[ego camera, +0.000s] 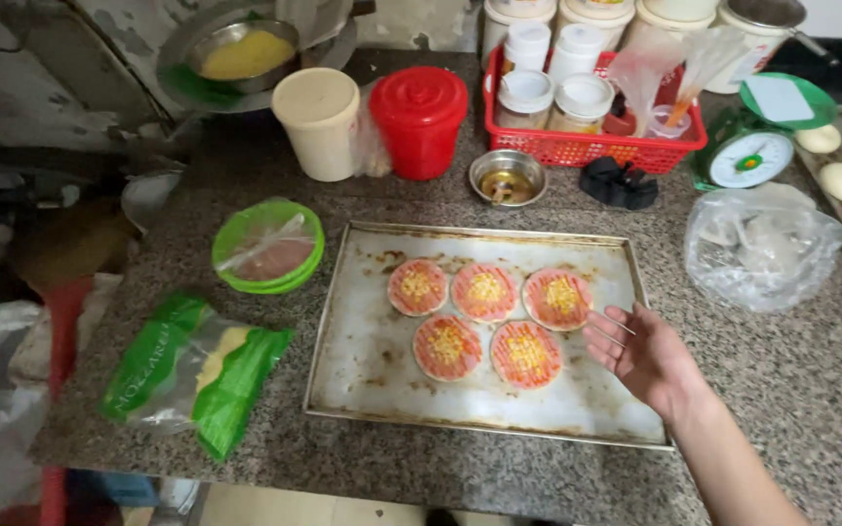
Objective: Decorating mini pizzas with sauce and checking baking trays in the oven.
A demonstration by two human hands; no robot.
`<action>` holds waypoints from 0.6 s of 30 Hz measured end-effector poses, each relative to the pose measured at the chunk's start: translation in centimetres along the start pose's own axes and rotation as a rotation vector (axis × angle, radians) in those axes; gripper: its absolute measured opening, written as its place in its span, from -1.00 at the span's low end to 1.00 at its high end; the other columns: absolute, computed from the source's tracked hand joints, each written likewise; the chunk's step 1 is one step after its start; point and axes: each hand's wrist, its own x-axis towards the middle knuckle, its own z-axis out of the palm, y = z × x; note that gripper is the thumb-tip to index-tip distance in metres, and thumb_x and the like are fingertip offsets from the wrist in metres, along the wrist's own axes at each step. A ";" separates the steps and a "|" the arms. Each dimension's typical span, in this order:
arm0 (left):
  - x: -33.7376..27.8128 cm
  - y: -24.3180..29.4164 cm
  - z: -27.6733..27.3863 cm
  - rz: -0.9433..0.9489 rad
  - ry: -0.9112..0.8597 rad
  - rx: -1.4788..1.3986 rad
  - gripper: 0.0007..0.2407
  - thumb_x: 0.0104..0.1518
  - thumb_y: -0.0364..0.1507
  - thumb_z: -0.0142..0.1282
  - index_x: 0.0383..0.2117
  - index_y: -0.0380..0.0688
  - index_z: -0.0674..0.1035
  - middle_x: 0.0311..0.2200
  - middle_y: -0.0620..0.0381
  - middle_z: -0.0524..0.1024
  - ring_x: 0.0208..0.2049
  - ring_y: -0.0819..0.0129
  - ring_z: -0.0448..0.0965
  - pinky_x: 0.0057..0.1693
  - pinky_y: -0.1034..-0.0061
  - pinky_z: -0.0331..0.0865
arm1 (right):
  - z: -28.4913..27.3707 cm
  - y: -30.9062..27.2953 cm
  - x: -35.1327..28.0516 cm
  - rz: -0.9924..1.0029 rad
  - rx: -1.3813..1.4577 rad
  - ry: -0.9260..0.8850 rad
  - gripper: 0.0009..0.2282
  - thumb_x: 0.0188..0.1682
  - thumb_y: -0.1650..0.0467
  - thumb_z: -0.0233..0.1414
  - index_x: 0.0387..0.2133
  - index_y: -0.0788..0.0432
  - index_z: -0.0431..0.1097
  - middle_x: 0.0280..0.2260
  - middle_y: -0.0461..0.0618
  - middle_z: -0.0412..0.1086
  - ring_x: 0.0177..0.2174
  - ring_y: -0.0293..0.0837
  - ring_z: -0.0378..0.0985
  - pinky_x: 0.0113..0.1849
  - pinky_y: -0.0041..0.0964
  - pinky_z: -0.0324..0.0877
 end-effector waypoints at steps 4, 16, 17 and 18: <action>4.0 -4.0 -6.3 -0.038 0.005 -0.082 -0.82 0.18 -0.42 0.14 -0.14 -0.16 0.55 -0.24 0.13 0.59 -0.17 0.32 0.61 0.01 0.40 0.51 | 0.2 0.9 -0.8 0.018 -0.026 0.027 -0.68 0.22 0.21 -0.30 -0.07 0.18 0.26 -0.05 0.13 0.45 -0.12 0.05 0.52 -0.01 -0.04 0.40; 16.3 -41.8 -33.7 -0.192 0.379 0.836 -0.67 0.16 -0.23 0.13 -0.03 -0.12 0.61 -0.14 -0.08 0.67 -0.07 -0.01 0.66 0.05 0.22 0.49 | -12.3 4.6 -1.9 0.036 -0.099 0.254 -0.71 0.25 0.21 -0.28 -0.10 0.18 0.22 -0.06 0.15 0.43 -0.14 0.01 0.51 -0.07 -0.06 0.40; 16.4 -44.0 -34.6 -0.413 0.363 0.979 -0.61 0.13 -0.18 0.14 -0.01 -0.16 0.58 -0.11 -0.16 0.63 -0.05 -0.10 0.62 0.06 0.15 0.47 | -13.8 5.5 -1.6 0.048 -0.103 0.249 -0.73 0.24 0.24 -0.27 -0.12 0.18 0.25 -0.10 0.13 0.44 -0.17 0.00 0.52 -0.11 -0.06 0.41; 17.3 -46.1 -35.3 -0.624 0.350 1.116 -0.54 0.09 -0.13 0.16 0.01 -0.19 0.55 -0.08 -0.23 0.59 -0.03 -0.19 0.59 0.08 0.08 0.46 | -15.2 6.0 -1.2 0.049 -0.106 0.242 -0.74 0.23 0.26 -0.26 -0.13 0.18 0.27 -0.13 0.11 0.46 -0.19 -0.01 0.52 -0.15 -0.05 0.42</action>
